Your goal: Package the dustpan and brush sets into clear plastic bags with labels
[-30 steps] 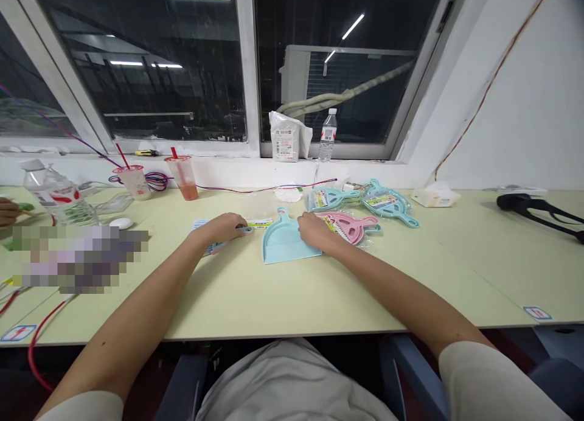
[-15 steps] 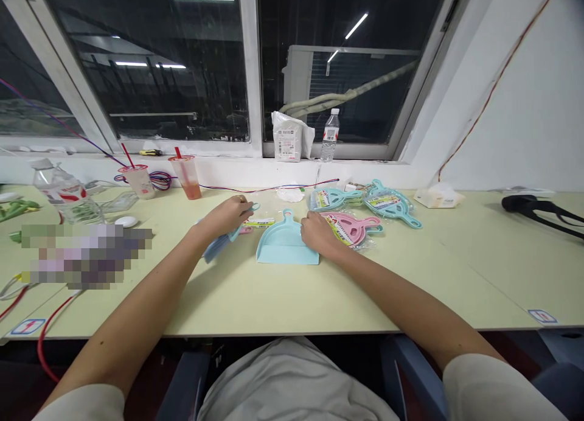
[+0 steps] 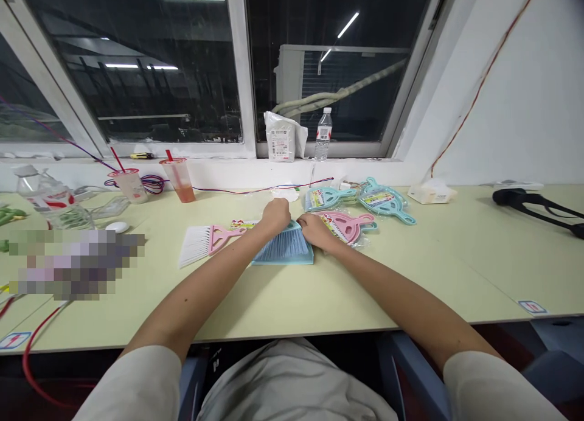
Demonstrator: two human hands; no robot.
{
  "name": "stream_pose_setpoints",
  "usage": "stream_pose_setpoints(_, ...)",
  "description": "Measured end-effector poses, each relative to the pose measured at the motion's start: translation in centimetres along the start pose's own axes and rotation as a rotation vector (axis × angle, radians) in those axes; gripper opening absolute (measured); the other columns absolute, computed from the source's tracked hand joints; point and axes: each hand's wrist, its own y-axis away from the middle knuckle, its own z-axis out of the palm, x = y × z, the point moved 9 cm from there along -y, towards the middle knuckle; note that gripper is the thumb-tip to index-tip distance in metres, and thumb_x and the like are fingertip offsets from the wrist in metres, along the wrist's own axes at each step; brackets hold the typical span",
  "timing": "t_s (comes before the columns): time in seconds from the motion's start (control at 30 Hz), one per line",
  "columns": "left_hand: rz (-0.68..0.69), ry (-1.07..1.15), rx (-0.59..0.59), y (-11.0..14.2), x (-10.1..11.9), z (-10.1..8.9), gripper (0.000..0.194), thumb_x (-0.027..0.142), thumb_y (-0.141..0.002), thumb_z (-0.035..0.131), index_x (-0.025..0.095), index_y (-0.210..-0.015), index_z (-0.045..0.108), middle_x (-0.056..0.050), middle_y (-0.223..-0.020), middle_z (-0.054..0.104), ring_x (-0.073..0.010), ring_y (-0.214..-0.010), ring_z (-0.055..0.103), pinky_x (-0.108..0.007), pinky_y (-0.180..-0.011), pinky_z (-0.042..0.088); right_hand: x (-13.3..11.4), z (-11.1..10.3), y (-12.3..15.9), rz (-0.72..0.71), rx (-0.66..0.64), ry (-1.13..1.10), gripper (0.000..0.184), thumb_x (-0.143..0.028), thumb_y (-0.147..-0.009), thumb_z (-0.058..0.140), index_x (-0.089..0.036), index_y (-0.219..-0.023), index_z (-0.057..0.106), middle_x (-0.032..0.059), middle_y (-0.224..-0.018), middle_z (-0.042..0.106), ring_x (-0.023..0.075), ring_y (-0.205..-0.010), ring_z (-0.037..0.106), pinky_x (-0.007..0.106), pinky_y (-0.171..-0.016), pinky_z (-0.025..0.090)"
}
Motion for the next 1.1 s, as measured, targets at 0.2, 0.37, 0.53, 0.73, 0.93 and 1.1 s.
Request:
stream_pose_setpoints(0.2, -0.036, -0.062, 0.019, 0.4, -0.2, 0.8, 0.024, 0.019, -0.088, 0.057, 0.008, -0.105, 0.070, -0.025, -0.108, 0.068, -0.0335, -0.103, 0.067, -0.039, -0.083, 0.050, 0.0, -0.1, -0.1, 0.037, -0.023, -0.116, 0.036, -0.035, -0.100, 0.042, -0.016, -0.095, 0.072, 0.0087, -0.096, 0.075, 0.0197, -0.088, 0.065, 0.026, -0.074, 0.042)
stream_pose_setpoints(0.37, -0.033, -0.019, 0.103, 0.8, -2.4, -0.4, 0.032, 0.038, -0.090, 0.056, 0.011, -0.095, 0.072, -0.023, -0.103, 0.070, -0.0345, -0.105, 0.065, -0.040, -0.083, 0.048, -1.0, 1.0, 0.6, -0.022, -0.047, 0.008, 0.034, -0.031, -0.095, 0.056, -0.015, -0.125, 0.064, 0.0131, -0.119, 0.068, 0.0235, -0.110, 0.061, 0.029, -0.089, 0.041)
stream_pose_setpoints(0.53, 0.038, 0.274, -0.106, 2.1, -5.9, 1.9, 0.028, 0.043, -0.084, 0.060, 0.018, -0.076, 0.071, -0.009, -0.080, 0.073, -0.0242, -0.080, 0.066, -0.033, -0.071, 0.046, -1.6, 1.6, 0.8, -0.091, -0.039, 0.042, 0.042, -0.022, -0.097, 0.051, -0.022, -0.138, 0.057, 0.0122, -0.125, 0.061, 0.0231, -0.116, 0.058, 0.030, -0.097, 0.039)
stream_pose_setpoints(0.73, -0.093, 0.513, -0.059, 2.9, -7.7, 3.5, 0.023, 0.041, -0.079, 0.065, 0.018, -0.076, 0.068, -0.005, -0.080, 0.072, -0.0197, -0.075, 0.063, -0.030, -0.064, 0.043, -2.4, 2.1, 0.9, -0.181, -0.086, 0.092, 0.048, -0.010, -0.096, 0.043, -0.026, -0.136, 0.063, 0.0096, -0.116, 0.062, 0.0210, -0.112, 0.059, 0.026, -0.095, 0.038)
stream_pose_setpoints(0.93, -0.161, 0.571, 0.004, 3.2, -7.7, 3.8, 0.015, 0.032, -0.073, 0.069, 0.019, -0.070, 0.063, -0.002, -0.073, 0.067, -0.0168, -0.069, 0.059, -0.028, -0.059, 0.040, -2.9, 2.4, 1.2, -0.214, -0.117, 0.135, 0.046, -0.007, -0.092, 0.047, -0.025, -0.129, 0.068, 0.0103, -0.115, 0.060, 0.0217, -0.109, 0.059, 0.026, -0.090, 0.039)
stream_pose_setpoints(1.1, -0.120, 0.564, 0.036, 3.6, -7.5, 2.9, 0.013, 0.031, -0.076, 0.069, 0.019, -0.071, 0.067, -0.003, -0.073, 0.068, -0.0178, -0.070, 0.060, -0.029, -0.061, 0.040, -3.0, 1.9, 1.3, -0.201, -0.047, 0.111, 0.039, -0.012, -0.096, 0.045, -0.020, -0.130, 0.063, 0.0118, -0.115, 0.063, 0.0227, -0.107, 0.060, 0.029, -0.089, 0.040)
